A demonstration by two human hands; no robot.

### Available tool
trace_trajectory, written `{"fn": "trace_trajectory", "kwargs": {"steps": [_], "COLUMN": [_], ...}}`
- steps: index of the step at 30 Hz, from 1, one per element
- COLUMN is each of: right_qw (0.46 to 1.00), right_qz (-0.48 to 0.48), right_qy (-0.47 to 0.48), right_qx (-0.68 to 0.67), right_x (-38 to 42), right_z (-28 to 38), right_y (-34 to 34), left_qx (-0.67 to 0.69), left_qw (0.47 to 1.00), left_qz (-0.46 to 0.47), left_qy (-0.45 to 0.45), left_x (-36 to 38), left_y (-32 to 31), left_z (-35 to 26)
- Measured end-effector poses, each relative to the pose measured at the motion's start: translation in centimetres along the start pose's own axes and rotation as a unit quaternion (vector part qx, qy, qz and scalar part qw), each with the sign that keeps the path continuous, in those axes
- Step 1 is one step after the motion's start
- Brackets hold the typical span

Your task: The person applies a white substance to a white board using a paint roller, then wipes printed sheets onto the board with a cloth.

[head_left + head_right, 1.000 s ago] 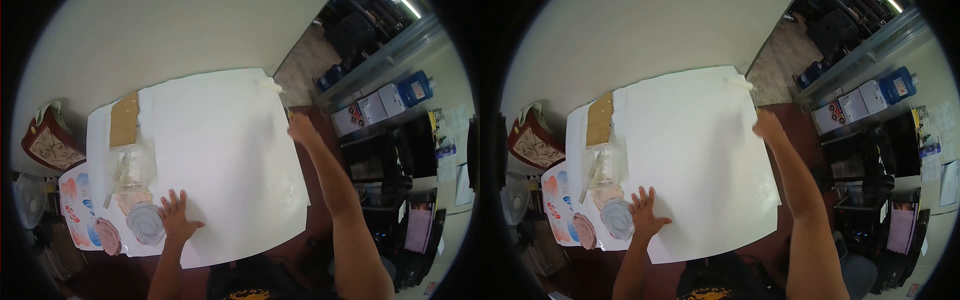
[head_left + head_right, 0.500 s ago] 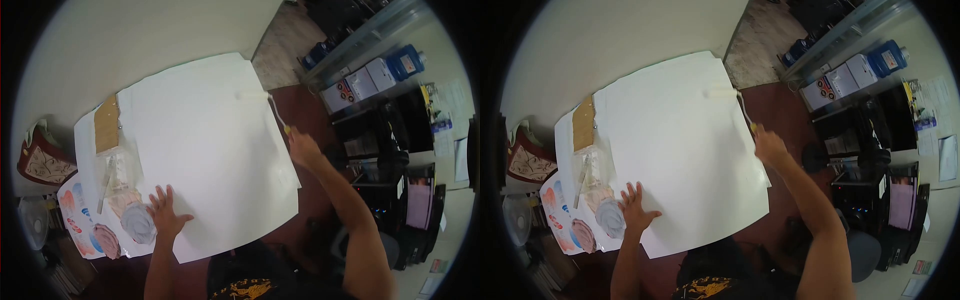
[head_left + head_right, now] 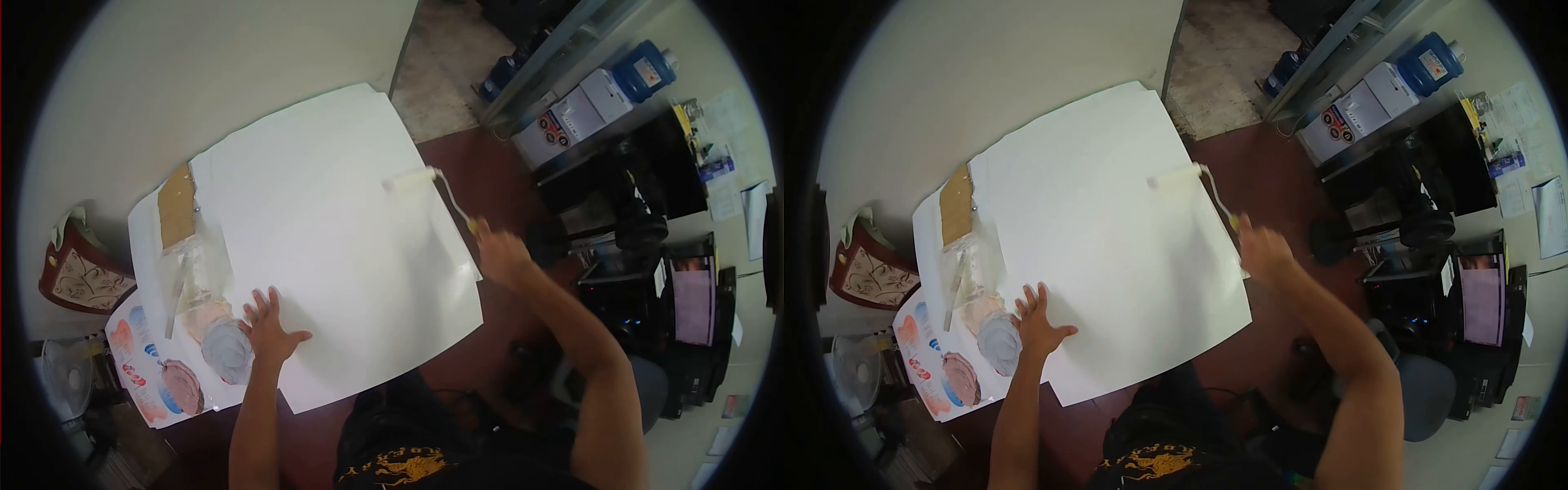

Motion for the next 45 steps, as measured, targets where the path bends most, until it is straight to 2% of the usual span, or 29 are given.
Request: {"fn": "trace_trajectory", "kwargs": {"steps": [2,5,7,8,9,11,12,15,18,21,23,26,29,31,33,34,36,38,39,40,41,43,45], "right_qw": [0.998,0.997,0.994,0.997,0.99,0.997,0.996,0.997,0.995,0.987,0.99,0.984,0.991,0.988,0.987,0.986,0.985,0.984,0.976,0.979,0.988,0.981,0.989], "right_qz": [-0.043,-0.064,-0.052,-0.008,-0.056,0.068,0.063,0.044,0.064,-0.037,-0.035,-0.066,0.061,0.1,0.117,0.125,0.112,0.052,-0.002,-0.02,0.004,-0.038,0.057], "right_qy": [0.046,0.045,0.076,0.071,0.117,0.012,0.03,0.063,0.073,0.155,0.139,0.167,0.12,0.116,0.103,0.094,0.113,0.171,0.205,0.201,0.145,0.189,0.138], "right_qx": [-0.015,-0.016,-0.052,-0.042,-0.058,-0.028,-0.059,-0.018,0.009,-0.001,-0.001,0.013,-0.002,0.01,0.045,0.063,0.061,0.028,0.072,0.038,0.046,0.015,-0.004], "right_x": [-5.9,-5.9,0.5,4.3,8.2,14.5,15.8,10.3,-1.5,-13.3,-15.7,-10.1,2.1,9.5,13.3,14.6,11.9,8.9,7.3,6.0,6.2,10.3,14.9], "right_z": [0.9,3.3,2.5,1.9,-0.2,-0.5,-0.6,-0.4,4.3,8.2,11.5,10.0,6.4,3.8,3.6,3.7,4.7,7.3,8.5,9.2,10.5,10.8,10.1], "right_y": [0.9,-0.3,-1.5,-1.9,-4.1,-3.4,-2.6,-1.1,1.1,0.4,1.5,-1.0,-1.8,-2.3,-1.0,-0.5,0.5,2.0,1.6,0.2,-0.6,-2.2,-2.0], "left_qx": [-0.01,-0.017,-0.014,-0.015,-0.014,-0.001,0.006,0.003,0.008,-0.003,-0.012,-0.016,-0.015,-0.016,-0.031,-0.033,-0.042,-0.053,-0.054,-0.055,-0.059,-0.077,-0.08], "left_qw": [1.0,1.0,1.0,1.0,1.0,1.0,1.0,1.0,1.0,0.999,0.999,0.999,0.999,0.999,0.999,0.999,0.998,0.998,0.998,0.998,0.998,0.997,0.996], "left_qz": [0.01,0.011,0.008,0.01,0.011,0.009,0.008,0.019,0.015,0.024,0.026,0.025,0.022,0.019,0.018,0.021,0.029,0.035,0.032,0.034,0.034,0.029,0.032], "left_qy": [0.009,-0.001,-0.004,-0.004,-0.002,0.003,0.007,0.012,0.026,0.031,0.031,0.029,0.027,0.024,0.026,0.025,0.022,0.025,0.023,0.02,0.014,0.01,0.007], "left_x": [-0.1,0.1,0.2,0.2,0.2,0.2,0.2,0.4,0.0,0.1,-0.1,-0.1,-0.1,0.0,-0.2,-0.1,-0.1,-0.2,-0.2,-0.1,-0.1,-0.4,-0.3], "left_y": [0.0,0.3,0.3,0.3,0.2,0.3,0.3,0.7,0.1,0.2,0.5,0.1,0.2,0.1,0.0,0.2,0.4,0.4,0.5,0.5,0.5,0.4,0.2], "left_z": [-0.1,-0.1,0.0,0.1,0.1,0.2,0.1,-0.2,0.0,-0.2,-0.5,-0.4,-0.3,-0.3,-0.2,-0.3,-0.5,-0.5,-0.6,-0.7,-0.6,-0.6,-0.2]}}
Point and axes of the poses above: each hand's wrist, its own x-axis away from the middle knuckle, its own y-axis out of the back of the hand, z = x × y, the point moved 1 cm from there along -x, towards the middle knuckle, and after that the axes turned 5 degrees about -x, right-handed, at the moved point
